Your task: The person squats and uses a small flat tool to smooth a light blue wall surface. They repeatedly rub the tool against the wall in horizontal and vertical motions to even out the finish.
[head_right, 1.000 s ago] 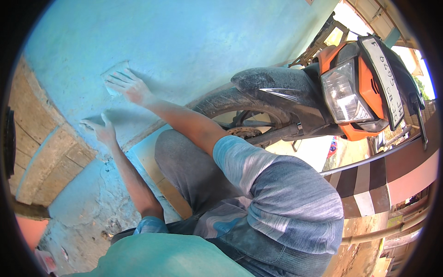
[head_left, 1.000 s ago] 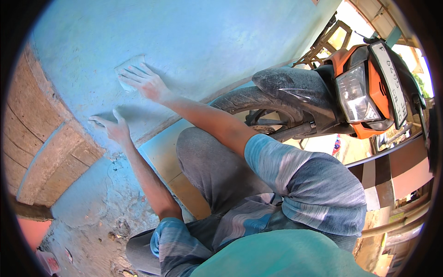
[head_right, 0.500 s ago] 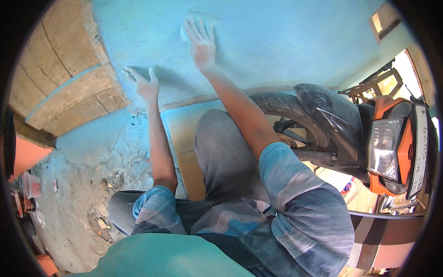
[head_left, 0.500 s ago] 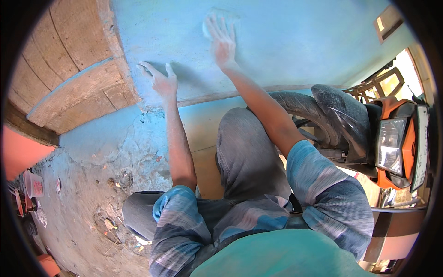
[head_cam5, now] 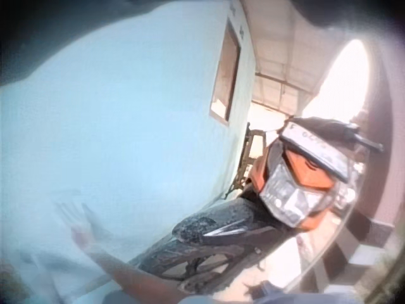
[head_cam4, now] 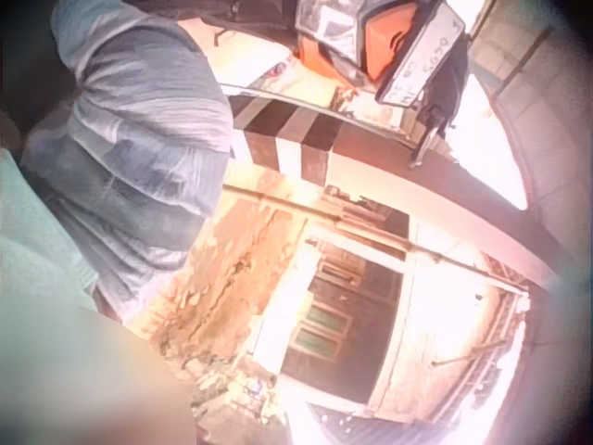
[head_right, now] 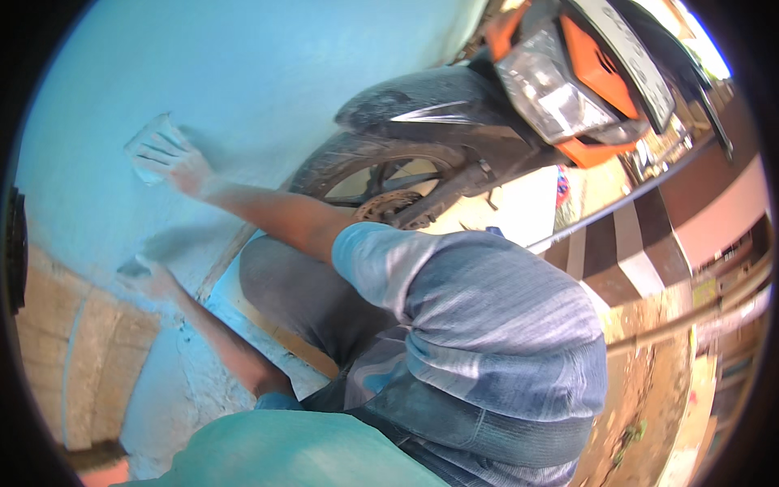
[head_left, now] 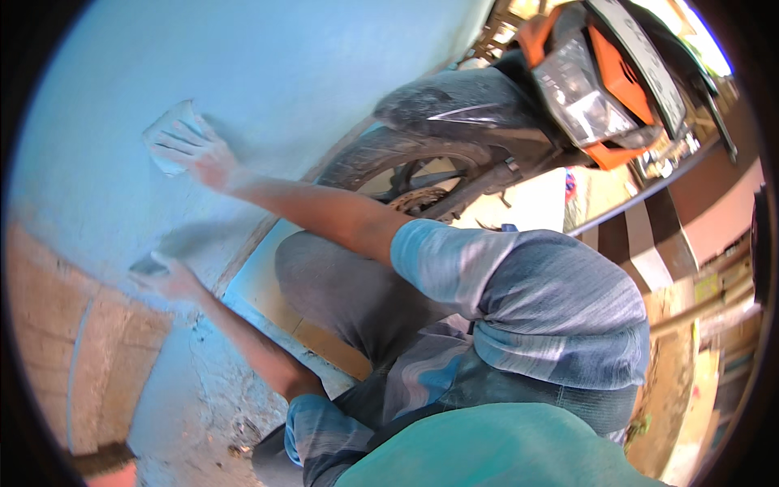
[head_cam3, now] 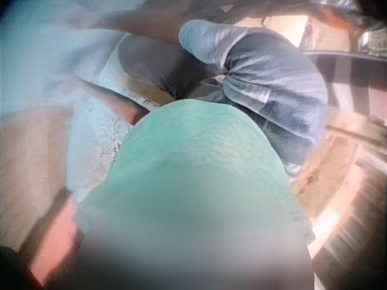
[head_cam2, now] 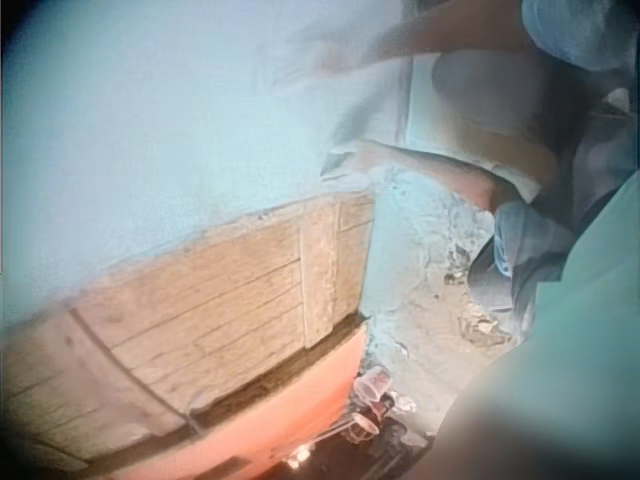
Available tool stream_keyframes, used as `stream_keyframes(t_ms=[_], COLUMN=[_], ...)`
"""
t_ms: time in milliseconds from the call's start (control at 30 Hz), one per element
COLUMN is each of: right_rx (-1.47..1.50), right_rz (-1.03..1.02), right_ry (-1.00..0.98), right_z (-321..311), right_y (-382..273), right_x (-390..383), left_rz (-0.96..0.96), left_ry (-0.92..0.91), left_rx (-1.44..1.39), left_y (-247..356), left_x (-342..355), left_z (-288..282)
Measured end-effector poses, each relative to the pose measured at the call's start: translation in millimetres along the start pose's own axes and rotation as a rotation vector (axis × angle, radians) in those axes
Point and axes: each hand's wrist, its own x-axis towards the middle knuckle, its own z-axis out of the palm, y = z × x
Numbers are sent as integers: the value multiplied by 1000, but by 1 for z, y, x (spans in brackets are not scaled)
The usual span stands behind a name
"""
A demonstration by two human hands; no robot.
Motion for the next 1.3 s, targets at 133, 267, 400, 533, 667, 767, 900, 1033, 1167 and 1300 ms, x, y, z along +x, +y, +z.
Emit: stream_keyframes(t_ms=[133, 267, 400, 533, 667, 767, 900, 1033, 1167, 1300], right_rx=[-169, -104, -222, -174, -184, -221, -144, -126, 23, -51], right_rz=[-63, -230, 94, -27, 140, -13, -137, 231, -61, 313], right_ry=[-104, -113, 39, -9, 123, -56, -133, 76, -181, 126], right_z=[4, 1, -30, -33, -31, -34, -12, -33, -47, -43], right_y=[31, -22, 4, 24, 25, 6, 13, -1, -11, 6], right_x=[-38, -20, -12, -26, -12, -24, -27, -6, -31, 12], left_rz=[-1, -4, 14, 29, 30, 13, 27, 17, 13, 28], left_ry=[-34, -71, -155, -190, -197, -207, -215, -219, -214, -201], left_rx=[-123, 101, -1, -56, -47, -15, -41, -23, -18, -30], left_y=[28, -22, -4, 9, -3, -25, -13, -22, -36, -64], left_x=[-28, -27, -52, -55, -52, -55, -50, -47, -47, -37], left_z=[18, -3, 19, 28, 24, 17, 26, 25, 34, 54])
